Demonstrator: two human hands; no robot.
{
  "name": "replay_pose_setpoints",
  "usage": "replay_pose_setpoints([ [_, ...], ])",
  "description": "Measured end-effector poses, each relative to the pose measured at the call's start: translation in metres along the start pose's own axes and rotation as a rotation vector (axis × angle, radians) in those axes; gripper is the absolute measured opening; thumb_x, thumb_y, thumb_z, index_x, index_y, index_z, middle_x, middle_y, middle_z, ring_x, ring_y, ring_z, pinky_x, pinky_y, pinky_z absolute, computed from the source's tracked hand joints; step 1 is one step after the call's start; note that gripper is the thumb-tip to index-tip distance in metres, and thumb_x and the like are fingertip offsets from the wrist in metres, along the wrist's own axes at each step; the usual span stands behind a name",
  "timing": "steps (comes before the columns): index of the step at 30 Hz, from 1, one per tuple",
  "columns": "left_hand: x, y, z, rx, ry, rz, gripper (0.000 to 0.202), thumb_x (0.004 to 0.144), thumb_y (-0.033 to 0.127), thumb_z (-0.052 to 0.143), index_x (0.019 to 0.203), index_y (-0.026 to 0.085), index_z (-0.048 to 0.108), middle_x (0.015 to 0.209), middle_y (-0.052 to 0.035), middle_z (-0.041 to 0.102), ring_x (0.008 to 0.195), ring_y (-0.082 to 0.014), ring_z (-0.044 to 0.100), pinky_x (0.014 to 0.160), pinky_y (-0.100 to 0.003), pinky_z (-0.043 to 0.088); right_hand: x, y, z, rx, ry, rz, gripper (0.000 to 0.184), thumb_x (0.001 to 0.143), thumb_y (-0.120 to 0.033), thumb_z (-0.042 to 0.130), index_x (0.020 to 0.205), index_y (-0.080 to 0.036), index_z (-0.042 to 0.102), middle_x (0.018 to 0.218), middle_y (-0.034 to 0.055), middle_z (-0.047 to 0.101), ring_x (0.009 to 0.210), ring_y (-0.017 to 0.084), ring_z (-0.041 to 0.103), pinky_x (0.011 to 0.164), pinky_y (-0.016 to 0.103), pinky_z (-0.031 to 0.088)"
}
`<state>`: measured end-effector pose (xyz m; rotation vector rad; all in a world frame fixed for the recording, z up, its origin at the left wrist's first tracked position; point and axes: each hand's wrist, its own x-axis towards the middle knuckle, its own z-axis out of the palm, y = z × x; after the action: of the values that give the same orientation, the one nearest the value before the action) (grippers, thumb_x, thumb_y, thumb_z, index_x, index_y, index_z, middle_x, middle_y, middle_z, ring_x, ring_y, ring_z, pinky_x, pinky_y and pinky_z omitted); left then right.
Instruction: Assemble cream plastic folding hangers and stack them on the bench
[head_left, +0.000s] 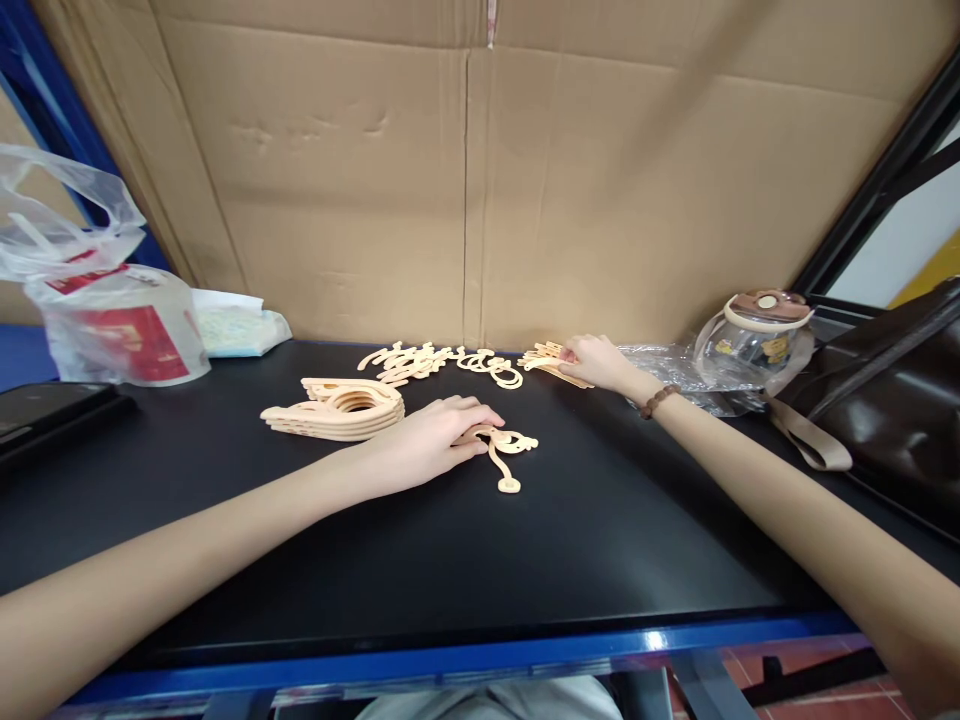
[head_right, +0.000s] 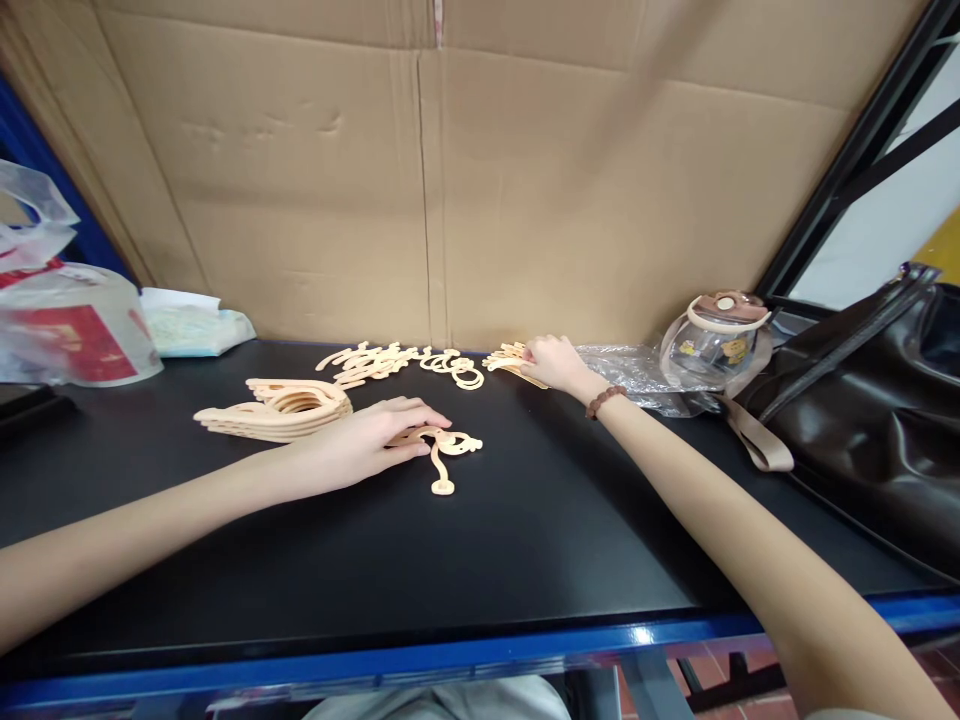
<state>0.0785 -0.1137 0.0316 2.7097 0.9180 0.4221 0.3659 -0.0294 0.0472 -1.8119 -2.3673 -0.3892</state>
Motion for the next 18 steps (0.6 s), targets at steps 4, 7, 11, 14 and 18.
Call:
replay_pose_setpoints([
  [4, 0.002, 0.000, 0.003, -0.049, 0.040, -0.049, 0.024, 0.093, 0.033, 0.046, 0.113, 0.025, 0.058, 0.105, -0.0029, 0.059, 0.089, -0.0166, 0.059, 0.077, -0.027, 0.044, -0.001, 0.001, 0.003, 0.007, -0.016, -0.022, 0.027, 0.090, -0.036, 0.044, 0.081, -0.016, 0.059, 0.085, 0.0084, 0.068, 0.075, 0.020, 0.058, 0.067, 0.029, 0.031],
  [7, 0.002, 0.001, 0.003, -0.024, 0.054, -0.092, 0.026, 0.092, 0.030, 0.046, 0.115, 0.026, 0.056, 0.104, -0.0029, 0.058, 0.079, -0.0152, 0.058, 0.070, -0.027, 0.044, -0.005, -0.002, 0.002, 0.014, -0.037, -0.031, 0.038, 0.093, -0.043, 0.039, 0.073, -0.016, 0.058, 0.079, 0.0092, 0.067, 0.072, 0.020, 0.057, 0.068, 0.029, 0.031],
  [11, 0.001, 0.000, 0.005, 0.003, 0.086, -0.093, 0.030, 0.089, 0.026, 0.046, 0.119, 0.026, 0.052, 0.111, -0.0035, 0.058, 0.081, -0.0154, 0.060, 0.069, -0.026, 0.046, -0.004, -0.001, -0.005, 0.039, -0.035, -0.004, 0.036, 0.092, -0.036, 0.040, 0.071, -0.015, 0.060, 0.080, 0.0114, 0.068, 0.076, 0.021, 0.058, 0.069, 0.030, 0.031],
  [14, 0.000, -0.002, 0.007, -0.022, 0.105, -0.084, 0.030, 0.090, 0.027, 0.047, 0.120, 0.026, 0.050, 0.113, -0.0038, 0.059, 0.085, -0.0157, 0.062, 0.073, -0.026, 0.047, -0.006, 0.001, -0.017, 0.094, -0.016, 0.050, 0.030, 0.090, -0.033, 0.042, 0.077, -0.015, 0.063, 0.080, 0.0104, 0.068, 0.074, 0.021, 0.059, 0.064, 0.028, 0.032],
  [18, 0.000, -0.001, 0.005, -0.053, 0.131, -0.138, 0.029, 0.092, 0.034, 0.047, 0.119, 0.025, 0.051, 0.103, -0.0030, 0.064, 0.081, -0.0162, 0.064, 0.073, -0.028, 0.048, -0.026, -0.008, -0.030, 0.193, -0.064, 0.065, 0.028, 0.086, -0.035, 0.048, 0.075, -0.016, 0.065, 0.067, 0.0064, 0.066, 0.062, 0.017, 0.057, 0.056, 0.026, 0.033],
])
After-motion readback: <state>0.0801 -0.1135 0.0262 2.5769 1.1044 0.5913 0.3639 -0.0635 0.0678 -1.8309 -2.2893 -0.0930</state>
